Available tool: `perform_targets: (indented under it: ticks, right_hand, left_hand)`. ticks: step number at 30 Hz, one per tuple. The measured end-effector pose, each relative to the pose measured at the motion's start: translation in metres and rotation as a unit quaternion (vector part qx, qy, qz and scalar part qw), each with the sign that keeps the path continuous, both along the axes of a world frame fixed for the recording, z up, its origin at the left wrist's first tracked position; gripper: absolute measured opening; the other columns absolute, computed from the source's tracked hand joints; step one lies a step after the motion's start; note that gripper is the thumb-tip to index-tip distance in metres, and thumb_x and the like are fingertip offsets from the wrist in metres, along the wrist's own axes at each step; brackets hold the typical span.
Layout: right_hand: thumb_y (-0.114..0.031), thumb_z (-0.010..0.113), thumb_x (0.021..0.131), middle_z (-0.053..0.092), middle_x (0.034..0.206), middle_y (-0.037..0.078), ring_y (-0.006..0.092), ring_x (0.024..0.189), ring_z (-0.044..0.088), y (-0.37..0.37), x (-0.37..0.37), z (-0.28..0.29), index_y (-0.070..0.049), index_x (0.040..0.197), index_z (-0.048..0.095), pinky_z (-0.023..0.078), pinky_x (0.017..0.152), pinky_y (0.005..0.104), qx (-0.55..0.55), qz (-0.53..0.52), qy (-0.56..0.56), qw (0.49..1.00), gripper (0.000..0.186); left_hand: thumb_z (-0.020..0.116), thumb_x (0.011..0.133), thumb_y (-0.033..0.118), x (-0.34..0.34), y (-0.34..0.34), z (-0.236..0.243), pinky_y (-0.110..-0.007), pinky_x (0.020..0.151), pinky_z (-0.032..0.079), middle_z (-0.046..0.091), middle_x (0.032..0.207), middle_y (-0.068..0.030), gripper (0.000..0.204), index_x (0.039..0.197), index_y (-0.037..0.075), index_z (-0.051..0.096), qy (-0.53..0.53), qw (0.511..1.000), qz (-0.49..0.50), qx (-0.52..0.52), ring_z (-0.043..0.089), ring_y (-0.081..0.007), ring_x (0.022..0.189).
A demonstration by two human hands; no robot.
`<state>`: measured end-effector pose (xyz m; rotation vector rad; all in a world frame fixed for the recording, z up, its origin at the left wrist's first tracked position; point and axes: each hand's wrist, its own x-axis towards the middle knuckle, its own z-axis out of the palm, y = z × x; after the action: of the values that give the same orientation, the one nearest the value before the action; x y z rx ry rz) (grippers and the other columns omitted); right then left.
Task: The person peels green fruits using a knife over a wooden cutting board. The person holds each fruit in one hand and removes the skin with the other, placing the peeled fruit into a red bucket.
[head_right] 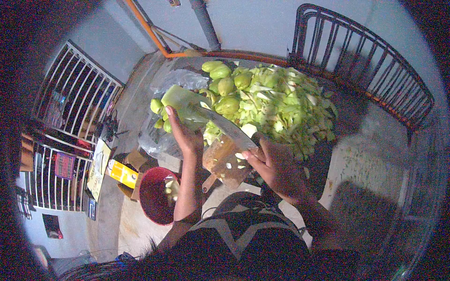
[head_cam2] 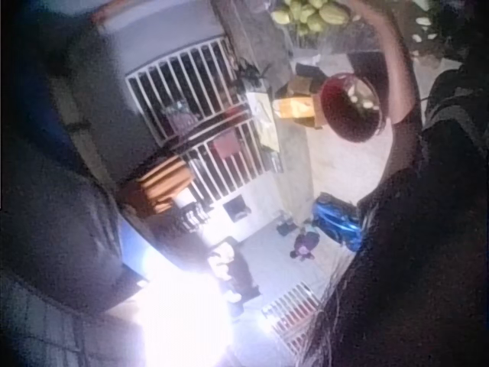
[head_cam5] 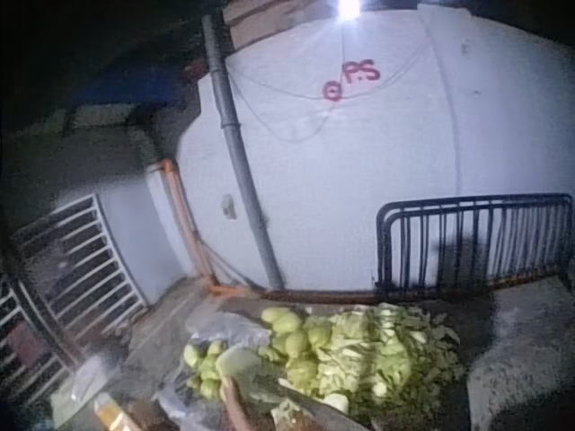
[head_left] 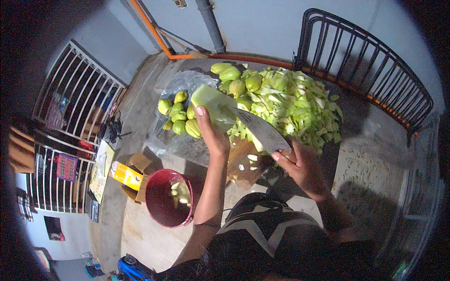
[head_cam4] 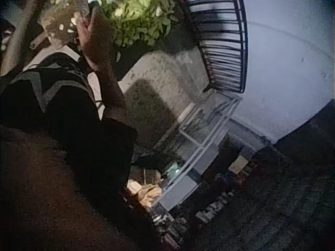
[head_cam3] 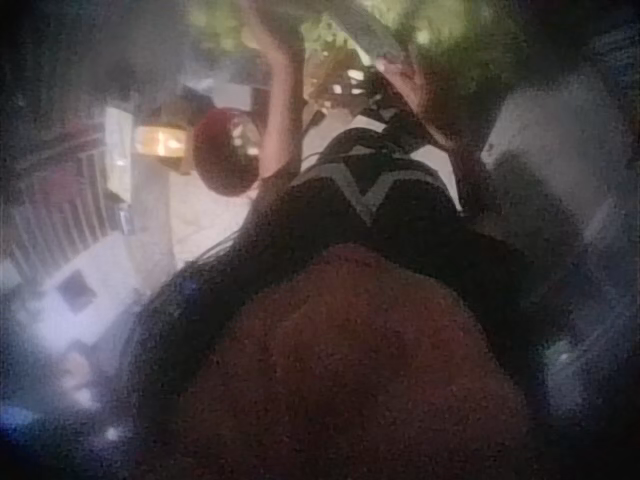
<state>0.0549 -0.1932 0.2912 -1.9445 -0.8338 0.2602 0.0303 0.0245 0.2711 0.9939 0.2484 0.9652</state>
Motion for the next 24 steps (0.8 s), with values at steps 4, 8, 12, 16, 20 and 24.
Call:
perform_targets:
  ticks: [4, 8, 12, 16, 20, 24]
  right_hand:
    - [-0.016, 0.063, 0.086, 0.056, 0.066, 0.001, 0.0051, 0.048, 0.043, 0.011, -0.008, 0.007, 0.0, 0.101, 0.053, 0.035, 0.043, 0.0227, 0.074, 0.066, 0.189, 0.977, 0.025]
    - [-0.015, 0.06, 0.087, 0.053, 0.066, -0.002, 0.0037, 0.046, 0.039, 0.018, -0.003, -0.026, 0.0, 0.106, 0.051, 0.033, 0.041, 0.0219, 0.117, 0.08, 0.237, 0.961, 0.025]
    - [-0.014, 0.06, 0.087, 0.049, 0.065, -0.003, 0.0035, 0.045, 0.038, 0.009, 0.0, -0.04, 0.0, 0.106, 0.051, 0.031, 0.04, 0.0211, 0.076, 0.053, 0.249, 0.964, 0.026]
    - [-0.015, 0.058, 0.088, 0.059, 0.079, 0.005, 0.0073, 0.067, 0.05, 0.002, 0.0, -0.024, 0.002, 0.105, 0.051, 0.042, 0.058, 0.0259, 0.089, 0.046, 0.23, 0.968, 0.025]
    - [-0.012, 0.061, 0.086, 0.054, 0.07, -0.001, 0.0032, 0.047, 0.04, 0.017, -0.014, -0.002, 0.001, 0.1, 0.051, 0.034, 0.042, 0.021, 0.104, 0.085, 0.222, 0.966, 0.021]
    - [-0.015, 0.061, 0.086, 0.059, 0.083, 0.004, 0.0106, 0.072, 0.052, 0.02, -0.015, -0.012, 0.002, 0.103, 0.051, 0.042, 0.064, 0.0277, 0.064, 0.096, 0.261, 0.958, 0.025]
  left_hand:
    - [0.042, 0.091, 0.051, 0.0, 0.001, -0.021, -0.036, 0.1, 0.03, 0.039, 0.13, -0.0136, 0.068, 0.136, 0.002, 0.028, 0.029, 0.994, 0.084, 0.067, 0.04, -0.022, 0.118]
    - [0.043, 0.09, 0.051, -0.01, -0.003, -0.017, -0.035, 0.1, 0.028, 0.037, 0.13, -0.0128, 0.07, 0.137, 0.003, 0.027, 0.006, 0.992, 0.088, 0.091, 0.038, -0.0215, 0.118]
    - [0.042, 0.089, 0.056, -0.012, -0.006, -0.002, -0.04, 0.097, 0.035, 0.046, 0.124, -0.0109, 0.065, 0.131, 0.006, 0.036, -0.02, 0.994, 0.098, 0.047, 0.045, -0.0234, 0.114]
    - [0.04, 0.088, 0.06, -0.014, 0.006, -0.012, -0.043, 0.097, 0.037, 0.051, 0.122, -0.0122, 0.066, 0.129, 0.008, 0.04, -0.046, 0.993, 0.112, 0.014, 0.05, -0.0271, 0.111]
    - [0.037, 0.089, 0.06, -0.009, 0.006, -0.006, -0.045, 0.096, 0.039, 0.052, 0.119, -0.0171, 0.067, 0.127, 0.006, 0.04, -0.095, 0.994, 0.036, -0.03, 0.054, -0.0334, 0.107]
    - [0.038, 0.089, 0.059, -0.012, 0.007, 0.003, -0.047, 0.093, 0.043, 0.054, 0.116, -0.02, 0.065, 0.126, 0.005, 0.04, -0.148, 0.985, -0.012, -0.092, 0.055, -0.0365, 0.104]
